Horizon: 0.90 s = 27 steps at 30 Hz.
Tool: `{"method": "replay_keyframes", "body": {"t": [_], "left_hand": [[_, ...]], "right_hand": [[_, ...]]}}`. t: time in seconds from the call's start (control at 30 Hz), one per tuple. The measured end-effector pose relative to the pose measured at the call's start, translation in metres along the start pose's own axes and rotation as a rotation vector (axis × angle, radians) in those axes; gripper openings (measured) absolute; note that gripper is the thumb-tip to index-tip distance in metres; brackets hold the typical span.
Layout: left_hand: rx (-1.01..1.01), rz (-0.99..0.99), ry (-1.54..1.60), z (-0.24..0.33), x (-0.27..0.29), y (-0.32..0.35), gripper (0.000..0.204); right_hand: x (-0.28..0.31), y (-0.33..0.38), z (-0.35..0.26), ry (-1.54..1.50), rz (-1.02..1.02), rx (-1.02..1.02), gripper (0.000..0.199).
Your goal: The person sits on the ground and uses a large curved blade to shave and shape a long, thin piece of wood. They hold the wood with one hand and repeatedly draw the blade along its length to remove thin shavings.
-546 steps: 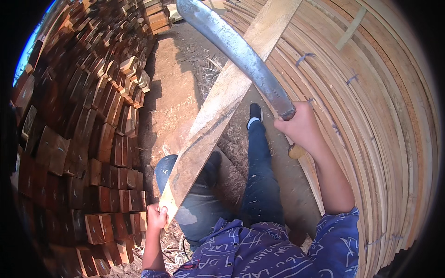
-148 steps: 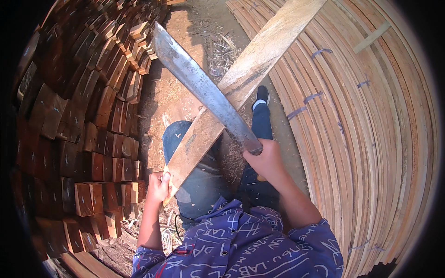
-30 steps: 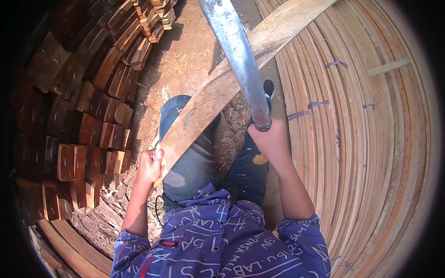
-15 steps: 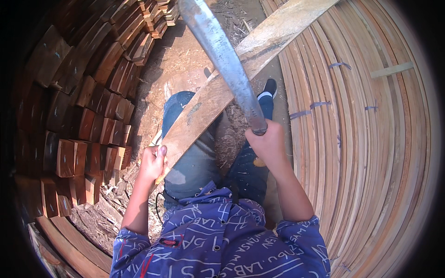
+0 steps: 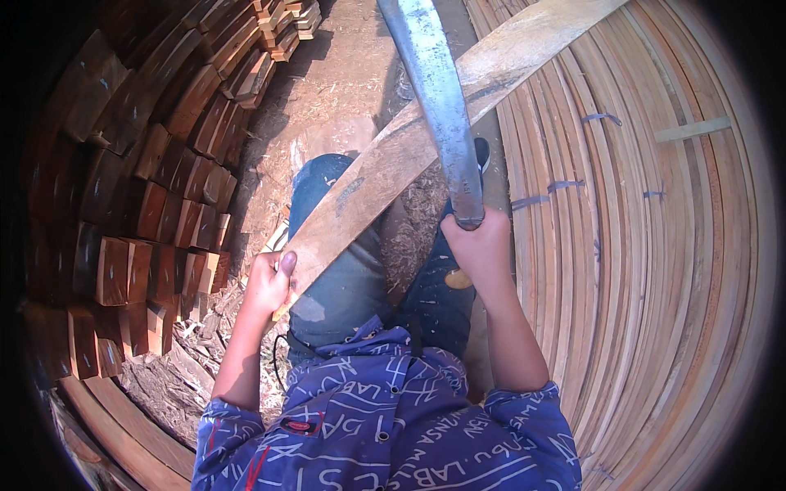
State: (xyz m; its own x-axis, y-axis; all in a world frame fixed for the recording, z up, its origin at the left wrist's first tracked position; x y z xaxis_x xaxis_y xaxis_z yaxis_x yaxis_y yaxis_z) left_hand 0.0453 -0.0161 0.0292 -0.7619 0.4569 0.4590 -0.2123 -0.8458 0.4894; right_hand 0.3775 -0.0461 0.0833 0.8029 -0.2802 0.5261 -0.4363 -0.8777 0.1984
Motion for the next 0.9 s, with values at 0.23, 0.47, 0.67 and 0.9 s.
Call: {"method": "replay_keyframes", "body": {"t": [0.23, 0.47, 0.67, 0.9], "left_hand": [[-0.130, 0.050, -0.219, -0.004, 0.014, -0.004, 0.064], [-0.051, 0.000, -0.072, 0.007, 0.004, -0.001, 0.062], [-0.078, 0.000, -0.039, 0.000, -0.001, -0.004, 0.062], [-0.057, 0.005, -0.001, -0.009, 0.001, -0.004, 0.064]], "right_hand": [[-0.006, 0.014, 0.017, -0.043, 0.015, -0.034, 0.017], [0.011, 0.005, -0.004, -0.120, -0.033, -0.045, 0.016], [-0.026, 0.045, 0.028, 0.353, -0.170, 0.242, 0.013], [-0.011, 0.013, -0.001, 0.027, -0.029, 0.015, 0.015]]}}
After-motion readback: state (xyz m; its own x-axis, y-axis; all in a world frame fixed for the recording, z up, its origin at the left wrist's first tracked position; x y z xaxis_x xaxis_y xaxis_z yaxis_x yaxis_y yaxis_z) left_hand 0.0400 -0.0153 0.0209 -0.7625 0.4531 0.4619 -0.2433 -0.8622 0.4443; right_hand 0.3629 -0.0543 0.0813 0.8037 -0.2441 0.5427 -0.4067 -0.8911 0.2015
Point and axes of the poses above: each hand's wrist, its own y-axis away from the middle knuckle, its own x-axis out of the back of the hand, z = x × y, the point moved 1 cm from there along -y, towards the middle knuckle, and after that the axes turned 4 degrees about -z, right-handed, at the moved point
